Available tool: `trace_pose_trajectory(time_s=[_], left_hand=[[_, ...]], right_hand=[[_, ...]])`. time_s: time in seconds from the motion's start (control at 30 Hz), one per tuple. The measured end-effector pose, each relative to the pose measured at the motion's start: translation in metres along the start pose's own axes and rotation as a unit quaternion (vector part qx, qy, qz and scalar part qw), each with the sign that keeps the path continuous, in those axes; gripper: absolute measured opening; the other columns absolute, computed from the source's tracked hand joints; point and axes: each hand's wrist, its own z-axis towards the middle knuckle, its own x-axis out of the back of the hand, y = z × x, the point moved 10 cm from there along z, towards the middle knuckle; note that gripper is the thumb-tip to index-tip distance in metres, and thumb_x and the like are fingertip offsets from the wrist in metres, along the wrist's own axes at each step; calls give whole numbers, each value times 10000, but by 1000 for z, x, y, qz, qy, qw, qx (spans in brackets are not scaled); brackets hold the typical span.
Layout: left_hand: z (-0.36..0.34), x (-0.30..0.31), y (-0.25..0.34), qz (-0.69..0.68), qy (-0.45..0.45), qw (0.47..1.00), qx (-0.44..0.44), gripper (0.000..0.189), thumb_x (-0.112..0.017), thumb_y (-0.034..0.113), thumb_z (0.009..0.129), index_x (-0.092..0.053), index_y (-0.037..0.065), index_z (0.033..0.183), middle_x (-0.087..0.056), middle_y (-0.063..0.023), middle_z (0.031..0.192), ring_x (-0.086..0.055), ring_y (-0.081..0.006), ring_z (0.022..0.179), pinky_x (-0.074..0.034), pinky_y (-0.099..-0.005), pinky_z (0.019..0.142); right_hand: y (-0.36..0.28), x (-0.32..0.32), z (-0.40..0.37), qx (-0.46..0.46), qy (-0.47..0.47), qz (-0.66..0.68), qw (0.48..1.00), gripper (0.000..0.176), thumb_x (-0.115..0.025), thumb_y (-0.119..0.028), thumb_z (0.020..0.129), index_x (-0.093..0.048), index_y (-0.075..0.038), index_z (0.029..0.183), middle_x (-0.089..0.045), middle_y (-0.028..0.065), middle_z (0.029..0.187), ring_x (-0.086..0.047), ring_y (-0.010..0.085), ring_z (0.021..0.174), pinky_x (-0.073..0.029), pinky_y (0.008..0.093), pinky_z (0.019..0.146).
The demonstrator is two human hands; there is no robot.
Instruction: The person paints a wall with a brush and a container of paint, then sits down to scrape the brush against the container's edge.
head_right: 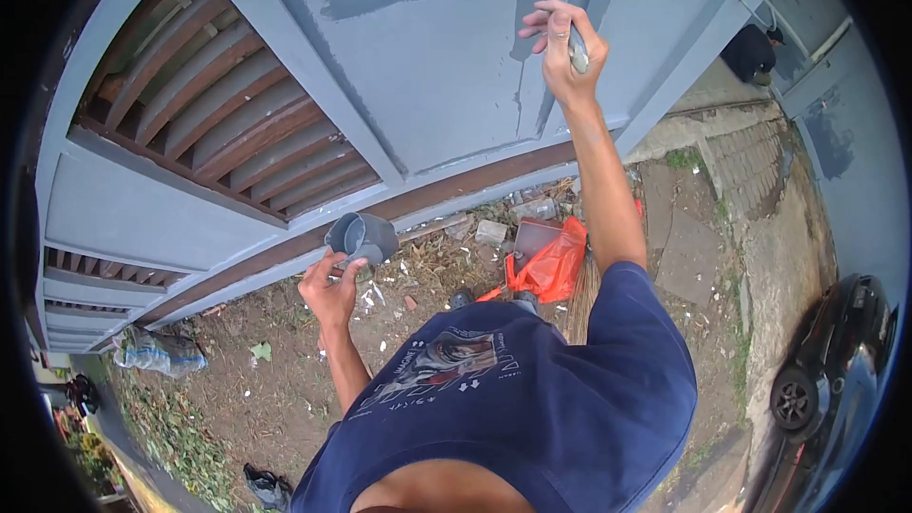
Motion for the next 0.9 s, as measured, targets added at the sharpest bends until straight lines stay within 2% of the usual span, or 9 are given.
trace_pose_trajectory(time_s=[0.17,0.3,0.37,0.5,0.57,0.73,0.8,0.83,0.9], left_hand=[[-4,-3,-2,-18,-16,1000,-16,321,-923,192,630,-744,55,859,-733,-211,873,-674,-224,603,-537,-354,633],[-5,-10,-6,10,-27,999,-21,335,-926,214,625,-746,59,860,-731,-229,959,-670,-203,581,-538,-326,575],[-3,-12,-5,16,-24,999,-41,340,-926,222,622,-746,58,859,-727,-236,980,-667,-197,572,-537,-317,563],[1,-16,0,17,-21,999,-42,343,-925,228,616,-744,58,853,-724,-244,992,-667,-197,568,-538,-318,556],[4,-19,1,8,-27,999,-30,340,-924,226,618,-744,58,852,-724,-243,991,-671,-199,575,-538,-323,558],[3,-27,12,3,-33,999,-42,338,-925,220,616,-744,56,851,-723,-246,993,-678,-207,588,-540,-332,567],[1,-31,14,-19,-38,998,-35,339,-927,220,613,-745,58,849,-731,-231,957,-683,-214,598,-537,-333,579],[0,-29,18,-18,-37,998,-37,339,-927,220,613,-745,58,849,-731,-231,957,-683,-214,598,-537,-333,579],[-1,-25,31,-12,-32,998,-58,294,-913,233,610,-751,94,812,-701,-120,655,-707,-251,665,-530,-368,659]], right_hand=[[5,-1,-3,-54,-107,258,959,670,-414,-618,991,-548,24,1131,-670,225,1077,-691,301,897,-513,286,655],[-33,2,-4,-71,-158,361,916,688,-427,-619,964,-558,31,1144,-677,218,1075,-685,306,925,-515,297,700],[14,10,-32,-289,-183,287,895,407,-522,-324,954,-570,18,1169,-673,216,1106,-680,277,950,-514,292,727],[43,19,-103,-418,-237,125,868,310,-515,-40,868,-583,-6,1168,-679,197,1087,-685,246,937,-510,283,725],[60,43,-139,-512,-82,145,843,376,-466,96,817,-582,-7,1160,-685,179,1044,-678,202,818,-495,267,657],[92,72,-197,-542,-50,58,837,385,-498,36,866,-556,-2,1244,-695,149,931,-595,140,647,-423,238,525],[119,92,-210,-526,-53,-146,836,382,-551,-101,922,-582,-10,1292,-710,129,826,-638,134,655,-460,257,559],[128,94,-203,-442,-98,-274,848,406,-566,-260,952,-633,7,1250,-724,173,788,-712,231,704,-525,340,642],[129,86,-194,-347,-49,-369,861,415,-544,-347,963,-689,-9,1154,-702,255,861,-701,411,830,-537,446,758]])
